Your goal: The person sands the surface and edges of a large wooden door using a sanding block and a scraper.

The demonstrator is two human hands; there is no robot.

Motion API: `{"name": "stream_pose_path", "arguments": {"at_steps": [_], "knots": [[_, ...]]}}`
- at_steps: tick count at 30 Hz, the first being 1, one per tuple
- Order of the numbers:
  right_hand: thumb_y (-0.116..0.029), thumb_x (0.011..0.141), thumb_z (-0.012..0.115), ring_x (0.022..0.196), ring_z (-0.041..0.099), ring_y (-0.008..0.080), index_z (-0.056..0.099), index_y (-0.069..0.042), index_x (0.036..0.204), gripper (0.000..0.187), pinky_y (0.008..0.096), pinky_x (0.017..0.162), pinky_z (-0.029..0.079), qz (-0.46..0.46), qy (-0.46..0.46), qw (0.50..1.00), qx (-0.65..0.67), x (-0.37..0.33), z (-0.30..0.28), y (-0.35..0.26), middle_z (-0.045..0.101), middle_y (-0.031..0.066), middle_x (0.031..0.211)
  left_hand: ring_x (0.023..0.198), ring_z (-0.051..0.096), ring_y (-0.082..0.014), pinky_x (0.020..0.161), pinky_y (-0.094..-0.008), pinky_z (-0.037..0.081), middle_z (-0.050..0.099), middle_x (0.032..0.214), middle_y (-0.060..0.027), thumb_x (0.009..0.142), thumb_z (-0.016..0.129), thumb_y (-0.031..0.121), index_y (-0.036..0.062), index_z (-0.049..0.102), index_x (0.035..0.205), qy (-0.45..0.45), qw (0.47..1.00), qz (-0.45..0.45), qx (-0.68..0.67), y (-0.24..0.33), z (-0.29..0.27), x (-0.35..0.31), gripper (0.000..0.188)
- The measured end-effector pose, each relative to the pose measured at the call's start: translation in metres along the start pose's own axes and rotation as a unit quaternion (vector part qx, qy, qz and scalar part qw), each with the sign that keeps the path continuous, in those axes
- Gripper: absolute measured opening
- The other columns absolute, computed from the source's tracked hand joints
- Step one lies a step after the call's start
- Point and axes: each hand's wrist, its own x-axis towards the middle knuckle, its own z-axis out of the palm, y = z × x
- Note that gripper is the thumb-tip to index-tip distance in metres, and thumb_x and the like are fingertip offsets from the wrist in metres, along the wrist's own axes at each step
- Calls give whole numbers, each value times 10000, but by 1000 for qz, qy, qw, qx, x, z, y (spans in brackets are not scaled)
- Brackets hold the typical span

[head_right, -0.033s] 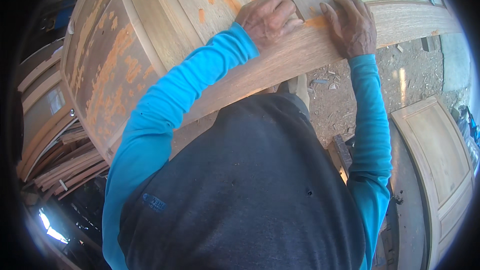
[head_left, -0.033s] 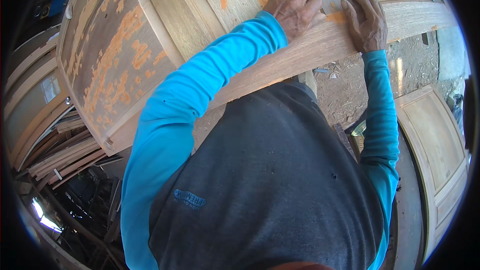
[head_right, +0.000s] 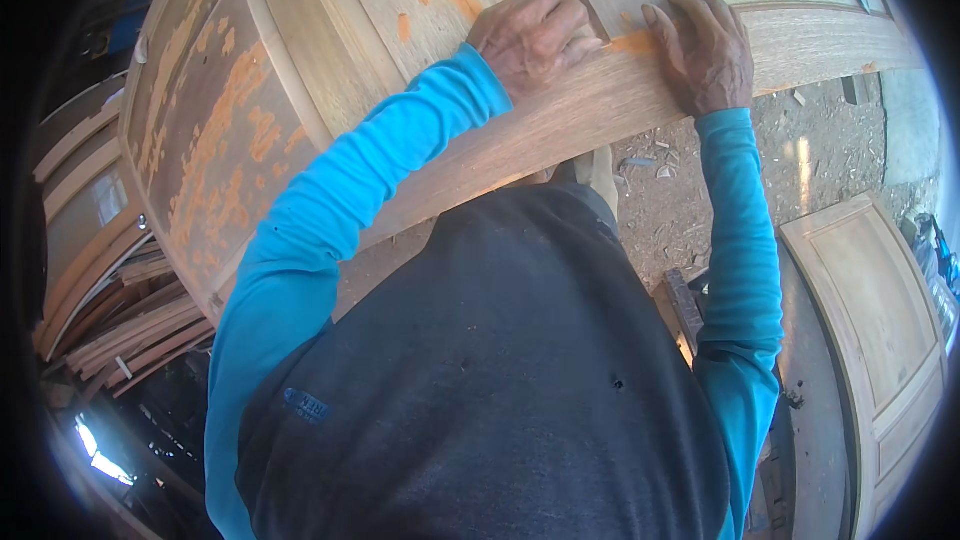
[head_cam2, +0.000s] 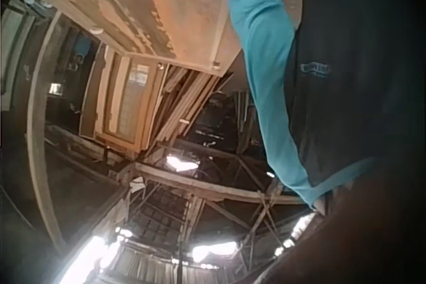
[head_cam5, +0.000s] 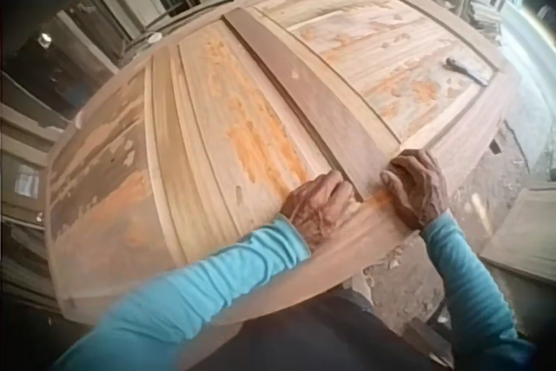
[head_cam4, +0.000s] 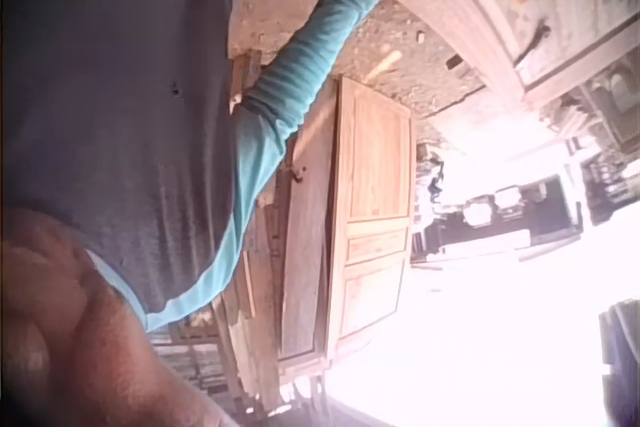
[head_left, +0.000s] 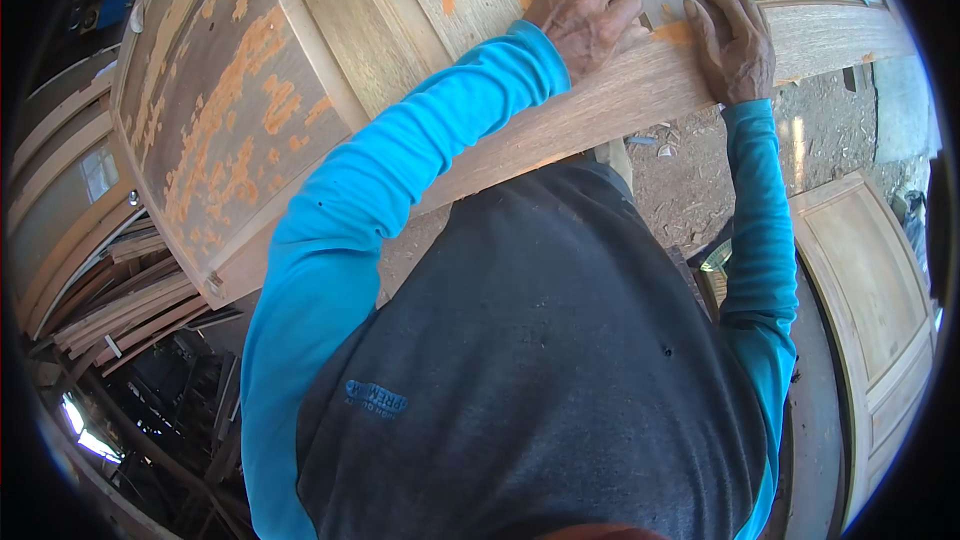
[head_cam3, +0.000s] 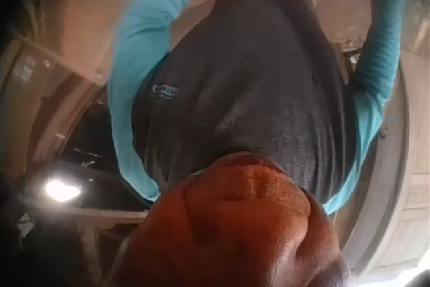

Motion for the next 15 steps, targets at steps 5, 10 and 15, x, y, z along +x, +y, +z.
{"name": "stream_pose_path", "arguments": {"at_steps": [5, 10, 15], "knots": [[-349, 904, 788, 1025, 690, 324, 746, -59, 1087, 345, 419, 910, 549, 6, 1, 1000, -6, -9, -1, 7, 725, 122, 1117, 877, 640, -239, 696, -367, 604, 576, 908, -65, 871, 755, 204, 78, 652, 914, -37, 999, -3, -21, -7, -37, -49, 168], [-372, 902, 788, 1020, 689, 319, 748, -67, 1073, 353, 426, 898, 550, 2, 12, 1000, 16, -4, 3, 7, 729, 115, 1099, 838, 657, -263, 695, -396, 602, 592, 918, -90, 855, 792, 234, 55, 619, 912, -16, 1000, -13, -12, 1, -15, -4, 255], [-404, 913, 770, 1011, 694, 313, 752, -67, 1067, 371, 429, 903, 549, 20, 5, 999, 40, -10, -3, 5, 733, 118, 1087, 826, 657, -249, 675, -379, 601, 593, 913, -92, 867, 789, 253, 49, 614, 906, -19, 998, -44, -40, 2, -15, -11, 271]]}}
